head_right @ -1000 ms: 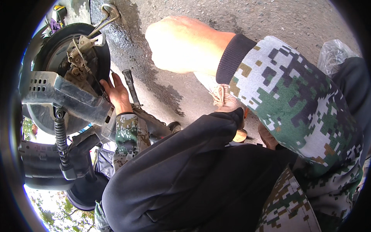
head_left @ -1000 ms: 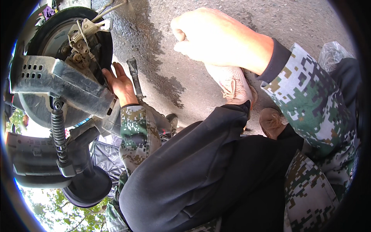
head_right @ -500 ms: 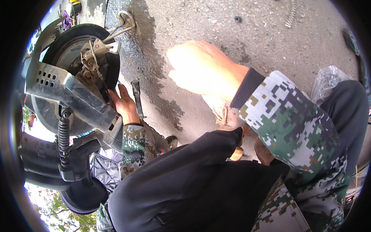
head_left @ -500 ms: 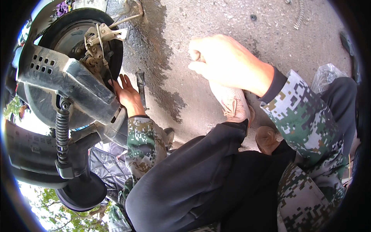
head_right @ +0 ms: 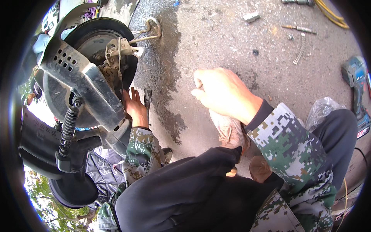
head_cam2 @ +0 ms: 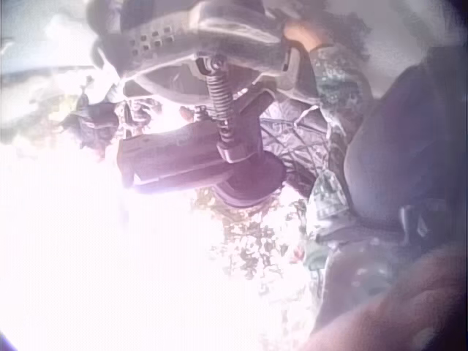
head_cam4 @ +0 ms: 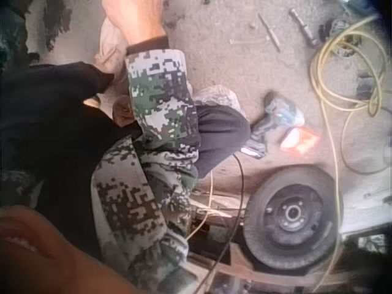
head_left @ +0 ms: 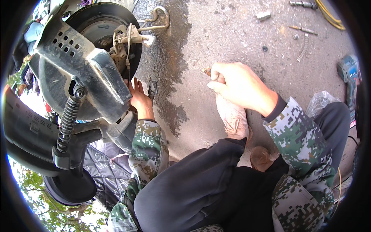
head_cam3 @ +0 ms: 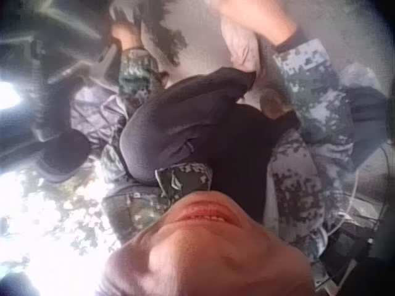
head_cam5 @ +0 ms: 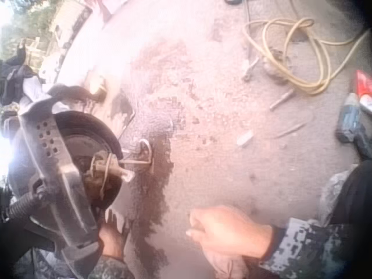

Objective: The person works on a motorcycle rear brake assembly, removing and installing brake shoes and springs by hand and with a cordless impact driver. They manipulate small springs and pins, then reassemble the brake components.

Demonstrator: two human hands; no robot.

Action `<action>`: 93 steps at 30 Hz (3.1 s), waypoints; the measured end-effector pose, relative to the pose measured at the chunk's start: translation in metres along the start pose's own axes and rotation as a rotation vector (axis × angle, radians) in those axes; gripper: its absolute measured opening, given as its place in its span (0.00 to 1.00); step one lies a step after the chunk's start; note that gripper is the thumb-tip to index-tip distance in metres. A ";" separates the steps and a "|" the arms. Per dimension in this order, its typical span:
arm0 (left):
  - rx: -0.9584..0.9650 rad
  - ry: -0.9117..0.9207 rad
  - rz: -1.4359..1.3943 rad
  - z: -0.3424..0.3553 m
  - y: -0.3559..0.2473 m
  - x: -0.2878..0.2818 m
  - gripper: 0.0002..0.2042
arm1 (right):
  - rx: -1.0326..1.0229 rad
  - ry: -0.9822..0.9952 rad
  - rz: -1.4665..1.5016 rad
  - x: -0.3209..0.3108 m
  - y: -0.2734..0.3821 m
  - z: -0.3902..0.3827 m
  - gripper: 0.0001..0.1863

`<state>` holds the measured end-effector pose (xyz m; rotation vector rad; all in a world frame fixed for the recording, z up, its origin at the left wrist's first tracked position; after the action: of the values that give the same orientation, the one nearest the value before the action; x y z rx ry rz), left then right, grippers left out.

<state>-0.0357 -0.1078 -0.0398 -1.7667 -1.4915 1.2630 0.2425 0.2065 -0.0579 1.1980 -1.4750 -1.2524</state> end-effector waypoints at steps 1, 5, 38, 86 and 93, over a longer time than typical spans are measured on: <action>-0.009 -0.002 0.024 0.003 0.001 -0.002 0.21 | 0.016 0.016 -0.011 0.001 0.001 0.001 0.11; -0.035 0.049 0.061 0.012 0.007 -0.004 0.24 | 0.049 0.057 -0.022 -0.001 0.005 0.005 0.11; 0.207 0.653 0.735 -0.174 0.000 0.114 0.11 | 0.497 -0.718 -0.799 -0.242 -0.151 -0.239 0.37; -0.467 1.351 0.464 -0.180 0.011 0.268 0.35 | 0.296 -0.699 0.522 -0.060 -0.016 -0.114 0.08; -0.338 1.264 0.391 -0.195 -0.011 0.264 0.34 | 0.257 -0.755 0.511 -0.066 -0.027 -0.123 0.16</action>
<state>0.1222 0.1804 -0.0308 -2.3882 -0.6122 -0.1550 0.3787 0.2468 -0.0676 0.4170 -2.3621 -1.2212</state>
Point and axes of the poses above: each hand's wrist, its own z-axis towards the middle knuckle, its own x-axis out of the palm, y = z × x, the point moved 3 cm from there along z, towards the middle knuckle, and after that the axes turned 15 degrees about -x, right-handed, at the moved point
